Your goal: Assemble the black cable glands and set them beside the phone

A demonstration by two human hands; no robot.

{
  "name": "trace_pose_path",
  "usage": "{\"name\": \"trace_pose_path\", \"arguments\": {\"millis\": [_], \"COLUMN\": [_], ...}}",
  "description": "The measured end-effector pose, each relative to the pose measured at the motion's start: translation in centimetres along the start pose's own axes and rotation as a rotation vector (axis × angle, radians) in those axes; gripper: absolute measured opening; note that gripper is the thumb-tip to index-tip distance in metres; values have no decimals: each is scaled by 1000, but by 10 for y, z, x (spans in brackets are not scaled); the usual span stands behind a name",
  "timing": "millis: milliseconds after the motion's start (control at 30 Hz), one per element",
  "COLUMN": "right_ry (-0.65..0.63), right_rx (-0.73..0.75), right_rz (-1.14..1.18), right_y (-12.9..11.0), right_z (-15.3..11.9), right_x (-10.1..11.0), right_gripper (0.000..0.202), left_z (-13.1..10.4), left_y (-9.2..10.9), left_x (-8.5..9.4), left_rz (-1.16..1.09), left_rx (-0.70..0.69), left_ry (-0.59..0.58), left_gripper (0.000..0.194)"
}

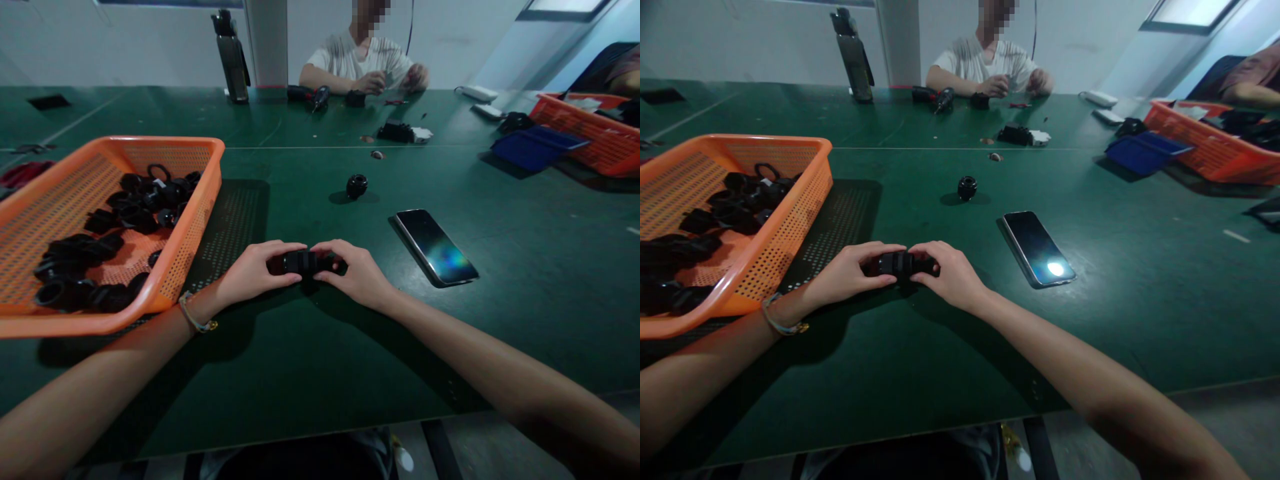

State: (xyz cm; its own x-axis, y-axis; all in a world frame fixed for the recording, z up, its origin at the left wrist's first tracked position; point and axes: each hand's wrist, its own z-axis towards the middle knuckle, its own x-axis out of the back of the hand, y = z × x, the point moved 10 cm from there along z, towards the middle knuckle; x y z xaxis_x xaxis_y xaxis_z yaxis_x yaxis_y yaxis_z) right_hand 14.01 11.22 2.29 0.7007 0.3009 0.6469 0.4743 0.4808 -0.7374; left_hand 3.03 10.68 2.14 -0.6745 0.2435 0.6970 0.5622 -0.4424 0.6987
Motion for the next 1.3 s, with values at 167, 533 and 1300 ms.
{"name": "trace_pose_path", "arguments": {"millis": [167,533,1300], "right_ry": [3,7,35], "right_rx": [2,3,46], "right_rz": [-15,-22,-43], "right_y": [0,0,-3], "right_z": [0,0,-2], "right_x": [0,0,2], "right_gripper": [30,29,37], "left_z": [0,0,1], "left_y": [0,1,-3], "left_x": [0,1,0], "left_rz": [3,2,-44], "left_rx": [6,-8,8], "left_ry": [0,6,11], "left_gripper": [45,44,44]}}
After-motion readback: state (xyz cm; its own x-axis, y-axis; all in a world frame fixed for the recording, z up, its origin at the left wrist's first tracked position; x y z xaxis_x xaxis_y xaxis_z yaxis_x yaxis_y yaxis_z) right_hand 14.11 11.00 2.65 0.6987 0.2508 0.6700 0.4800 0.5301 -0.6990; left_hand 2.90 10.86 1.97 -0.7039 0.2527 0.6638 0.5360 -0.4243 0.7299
